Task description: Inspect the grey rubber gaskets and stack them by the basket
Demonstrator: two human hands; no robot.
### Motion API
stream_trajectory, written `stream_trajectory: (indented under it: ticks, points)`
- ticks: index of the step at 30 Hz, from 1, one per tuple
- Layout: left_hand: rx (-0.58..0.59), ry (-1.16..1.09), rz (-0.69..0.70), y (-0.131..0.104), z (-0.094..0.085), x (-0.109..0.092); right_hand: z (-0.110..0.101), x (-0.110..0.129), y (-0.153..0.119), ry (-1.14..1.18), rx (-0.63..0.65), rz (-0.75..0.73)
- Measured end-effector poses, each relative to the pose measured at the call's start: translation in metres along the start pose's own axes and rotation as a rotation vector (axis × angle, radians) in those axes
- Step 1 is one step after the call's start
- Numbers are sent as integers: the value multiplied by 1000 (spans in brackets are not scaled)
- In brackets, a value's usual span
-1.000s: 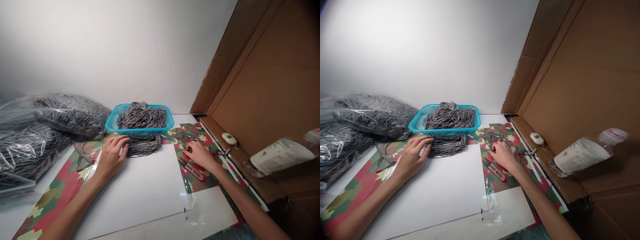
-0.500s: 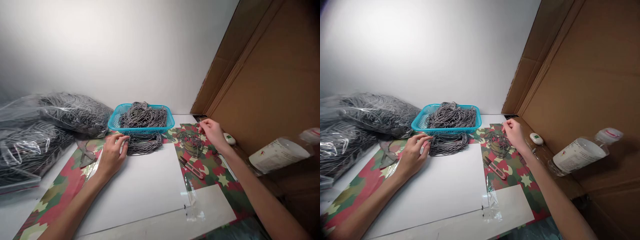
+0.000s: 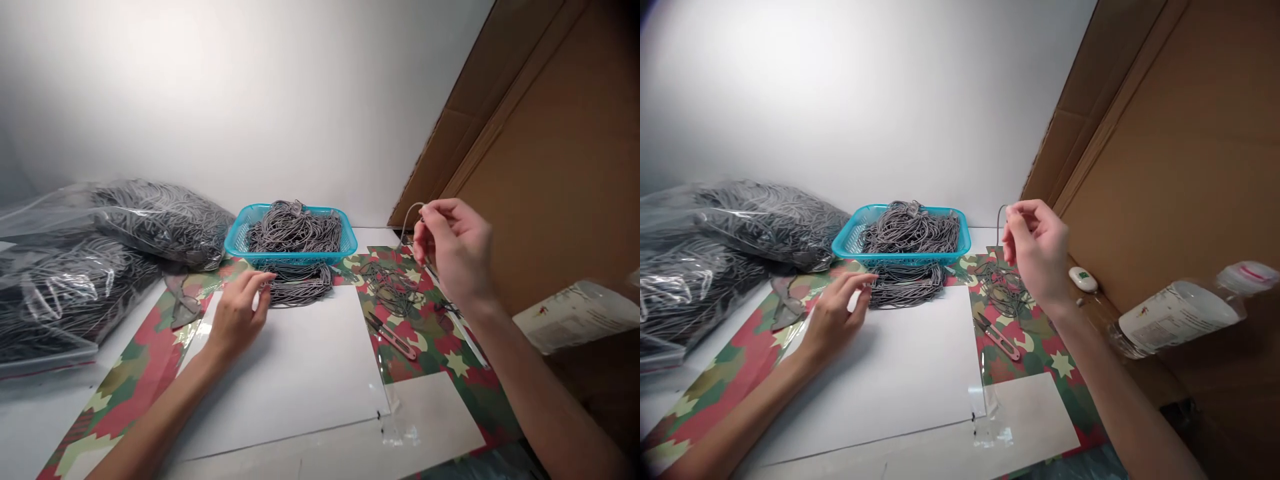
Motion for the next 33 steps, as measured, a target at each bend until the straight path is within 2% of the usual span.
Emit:
stream_trajectory:
  ticks: [3, 6, 7, 9, 11, 12, 13, 15, 16, 18, 20, 22, 25, 30, 33]
  points:
    - [93, -124, -24, -3, 7, -17, 25, 4, -26, -28, 118, 18]
    - [199, -255, -59, -5, 14, -31, 60, 0, -55, 72, 364, 188]
    - [243, -334, -90, -5, 17, -33, 70, -3, -64, 129, 417, 256]
    - [335, -634, -235, -7, 26, -33, 89, -13, -76, 258, 488, 385]
    - [464, -974, -448, -15, 37, -34, 106, -32, -85, 328, 546, 525]
    - [542, -1074, -553, -20, 41, -35, 114, -46, -89, 313, 579, 603]
    - [624, -1063, -629, -25, 43, -33, 120, -62, -93, 259, 611, 679]
    - [742, -832, -702, -35, 42, -20, 125, -98, -102, 52, 672, 788]
    - [756, -682, -707, -36, 38, -11, 122, -112, -102, -54, 653, 779]
    - [742, -456, -689, -37, 31, 3, 112, -126, -96, -246, 606, 620]
    - [752, -378, -679, -38, 27, 10, 101, -130, -92, -373, 549, 451]
    - [794, -327, -661, -39, 25, 13, 91, -131, -89, -431, 511, 349]
    - [895, -277, -619, -40, 20, 11, 84, -134, -90, -479, 540, 287]
    - [1145, -231, -588, -49, 15, 0, 87, -141, -99, -571, 639, 218]
    - [1194, -179, -522, -51, 15, -6, 93, -143, -105, -614, 681, 190]
Point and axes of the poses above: each hand's wrist, its own y-axis towards the middle knuckle, its own z-axis out of the palm, x = y × z, the point moved 8 cm from there along y, towards the middle knuckle, and after that the axes turned 10 degrees about z, right-handed, at the moved point
